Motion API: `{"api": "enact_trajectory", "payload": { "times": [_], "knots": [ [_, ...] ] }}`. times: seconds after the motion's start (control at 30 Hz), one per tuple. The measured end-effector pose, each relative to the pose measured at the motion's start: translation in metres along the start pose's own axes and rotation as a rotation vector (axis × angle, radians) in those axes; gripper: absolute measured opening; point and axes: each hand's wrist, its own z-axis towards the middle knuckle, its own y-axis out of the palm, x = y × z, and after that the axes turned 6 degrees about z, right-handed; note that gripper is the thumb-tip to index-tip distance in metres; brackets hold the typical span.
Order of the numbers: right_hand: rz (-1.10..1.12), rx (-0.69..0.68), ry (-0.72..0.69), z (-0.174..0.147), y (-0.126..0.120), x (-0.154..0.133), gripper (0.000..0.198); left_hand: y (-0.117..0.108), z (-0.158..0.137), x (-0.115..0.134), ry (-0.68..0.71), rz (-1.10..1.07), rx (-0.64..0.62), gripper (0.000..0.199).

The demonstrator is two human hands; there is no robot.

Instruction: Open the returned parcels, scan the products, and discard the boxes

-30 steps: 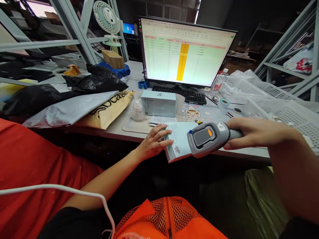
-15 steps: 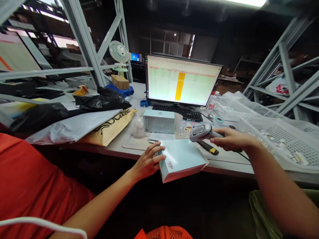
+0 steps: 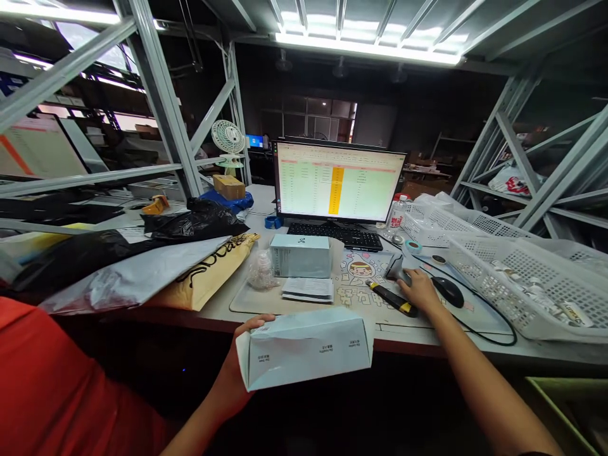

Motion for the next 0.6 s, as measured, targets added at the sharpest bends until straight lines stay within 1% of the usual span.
{"api": "enact_trajectory", "payload": {
  "times": [0.03,0.07,0.1,0.13,0.17,0.2,0.23,0.27,0.3,0.33,0.37,0.4,0.47,0.53,0.6],
  "knots": [
    [0.086,0.029,-0.033,-0.006,-0.007,-0.012,0.05,-0.001,-0.002,0.002,-0.058,0.003,0.01,0.065],
    [0.208,0.026,-0.083,-0.014,-0.015,-0.026,0.05,-0.001,-0.003,0.004,-0.119,0.006,0.018,0.065],
    [0.355,-0.017,-0.144,-0.026,-0.025,-0.041,0.052,-0.001,-0.002,0.006,-0.18,0.012,0.02,0.066],
    [0.512,-0.108,-0.208,-0.041,-0.035,-0.057,0.058,-0.001,0.0,0.007,-0.238,0.021,0.013,0.069],
    [0.649,-0.248,-0.267,-0.058,-0.045,-0.072,0.067,-0.001,0.003,0.008,-0.29,0.033,-0.01,0.072],
    [0.753,-0.395,-0.305,-0.077,-0.054,-0.087,0.078,-0.001,0.006,0.008,-0.333,0.045,-0.055,0.076],
    [0.808,-0.528,-0.312,-0.096,-0.062,-0.1,0.09,-0.001,0.01,0.007,-0.376,0.056,-0.114,0.081],
    [0.801,-0.624,-0.297,-0.114,-0.068,-0.112,0.101,0.0,0.014,0.006,-0.417,0.059,-0.183,0.088],
    [0.748,-0.683,-0.275,-0.13,-0.072,-0.121,0.11,0.001,0.018,0.005,-0.454,0.052,-0.253,0.096],
    [0.667,-0.713,-0.248,-0.144,-0.074,-0.129,0.115,0.002,0.022,0.004,-0.482,0.04,-0.313,0.103],
    [0.576,-0.726,-0.22,-0.156,-0.075,-0.135,0.116,0.005,0.025,0.004,-0.497,0.035,-0.364,0.107],
    [0.493,-0.731,-0.193,-0.166,-0.073,-0.138,0.112,0.009,0.028,0.004,-0.493,0.04,-0.405,0.108],
    [0.401,-0.754,-0.119,-0.182,-0.065,-0.139,0.097,0.018,0.034,0.005,-0.42,0.076,-0.479,0.1],
    [0.385,-0.768,-0.033,-0.196,-0.053,-0.132,0.081,0.031,0.038,0.006,-0.293,0.115,-0.555,0.09],
    [0.401,-0.753,0.055,-0.21,-0.043,-0.12,0.072,0.044,0.043,0.004,-0.146,0.117,-0.626,0.083]
  ]
}}
